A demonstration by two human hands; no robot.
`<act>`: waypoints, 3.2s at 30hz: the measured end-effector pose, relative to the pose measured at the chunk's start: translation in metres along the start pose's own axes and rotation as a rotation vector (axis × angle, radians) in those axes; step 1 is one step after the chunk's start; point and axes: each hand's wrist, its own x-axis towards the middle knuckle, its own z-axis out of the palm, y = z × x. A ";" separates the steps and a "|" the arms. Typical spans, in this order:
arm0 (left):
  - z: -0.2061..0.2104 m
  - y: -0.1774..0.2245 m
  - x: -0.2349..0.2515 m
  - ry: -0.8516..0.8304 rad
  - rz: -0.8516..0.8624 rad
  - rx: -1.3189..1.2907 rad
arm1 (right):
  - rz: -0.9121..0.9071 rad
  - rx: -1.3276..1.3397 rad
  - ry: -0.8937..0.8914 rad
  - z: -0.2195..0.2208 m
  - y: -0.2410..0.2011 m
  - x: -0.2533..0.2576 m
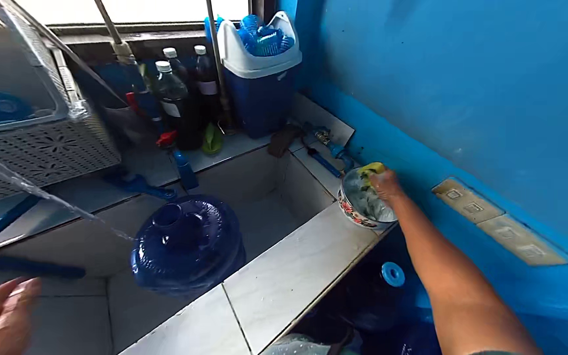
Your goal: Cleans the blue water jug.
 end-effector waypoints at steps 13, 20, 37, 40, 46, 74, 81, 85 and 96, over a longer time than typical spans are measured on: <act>0.147 0.110 0.028 -0.344 0.186 -0.681 | -0.301 0.255 -0.757 0.209 -0.199 -0.094; 0.140 0.072 0.028 0.345 -0.026 -1.099 | -0.910 -0.372 -0.760 0.371 -0.206 -0.179; 0.098 -0.011 0.050 0.236 -0.036 -1.221 | -1.011 -0.239 -1.028 0.415 -0.247 -0.187; 0.091 -0.041 0.049 0.260 -0.112 -1.250 | -0.584 -0.281 -1.042 0.449 -0.194 -0.118; 0.086 -0.023 0.070 0.683 -0.526 -0.959 | -0.438 -0.387 -1.057 0.448 -0.180 -0.129; 0.132 0.075 0.038 0.483 -0.156 -1.040 | -0.464 0.439 -0.732 0.395 -0.232 -0.236; 0.148 0.095 0.012 0.250 -0.033 -1.170 | -0.280 0.293 -0.933 0.398 -0.256 -0.175; 0.129 0.098 0.033 0.333 -0.193 -0.876 | -0.428 0.517 -0.508 0.379 -0.230 -0.239; 0.124 0.054 0.026 0.525 0.106 -0.736 | -0.979 -0.464 -0.676 0.401 -0.229 -0.154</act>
